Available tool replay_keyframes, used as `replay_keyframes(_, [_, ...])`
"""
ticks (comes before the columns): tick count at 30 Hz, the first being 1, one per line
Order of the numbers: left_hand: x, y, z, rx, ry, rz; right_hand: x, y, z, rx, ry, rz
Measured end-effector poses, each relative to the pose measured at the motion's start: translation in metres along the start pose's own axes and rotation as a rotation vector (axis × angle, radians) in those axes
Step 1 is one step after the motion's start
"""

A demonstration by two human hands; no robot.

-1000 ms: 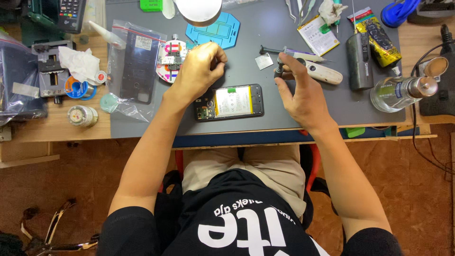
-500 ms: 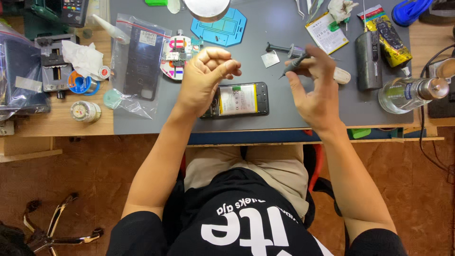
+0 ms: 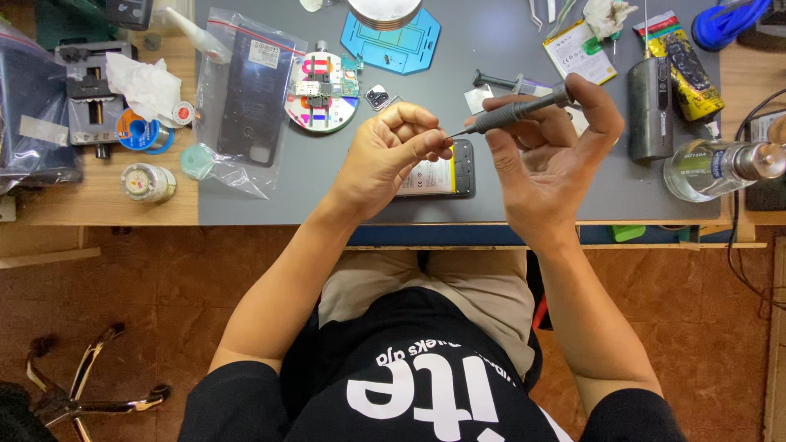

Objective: The person uses a screwdriver to remove screws from the back of a disassembled smartphone. The person holds the phone steady with one hand while unscrewing components with the other, working on a cluttered workbench.

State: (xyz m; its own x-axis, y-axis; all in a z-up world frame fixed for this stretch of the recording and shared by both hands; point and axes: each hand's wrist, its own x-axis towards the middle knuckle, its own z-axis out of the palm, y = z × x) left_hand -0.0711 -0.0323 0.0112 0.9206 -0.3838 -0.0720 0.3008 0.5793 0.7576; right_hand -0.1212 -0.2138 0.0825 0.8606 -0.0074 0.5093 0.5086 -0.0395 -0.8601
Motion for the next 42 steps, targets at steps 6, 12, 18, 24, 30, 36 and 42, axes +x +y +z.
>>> replay_keyframes(6, [-0.004, 0.012, 0.010, 0.159, -0.004, 0.084, -0.003, 0.007, -0.001, -0.051, 0.014, -0.022])
replay_keyframes(12, [-0.009, 0.010, 0.016, 0.162, 0.029, 0.113, -0.005, 0.006, -0.001, -0.082, -0.038, -0.093])
replay_keyframes(18, [-0.010, 0.005, 0.020, 0.107, -0.039, 0.061, -0.005, 0.008, -0.013, -0.101, -0.118, -0.144])
replay_keyframes(24, [-0.016, 0.009, 0.010, 1.225, -0.146, 0.435, -0.026, 0.034, -0.045, -0.286, -0.259, -0.018])
replay_keyframes(30, [-0.012, -0.013, -0.010, 1.634, -0.215, 0.602, -0.029, 0.052, -0.049, -0.365, -0.267, -0.107])
replay_keyframes(36, [-0.010, -0.020, -0.014, 1.691, -0.202, 0.607, -0.032, 0.055, -0.046, -0.382, -0.262, -0.067])
replay_keyframes(42, [-0.008, -0.025, -0.019, 1.676, -0.198, 0.595, -0.030, 0.067, -0.049, -0.502, -0.277, -0.314])
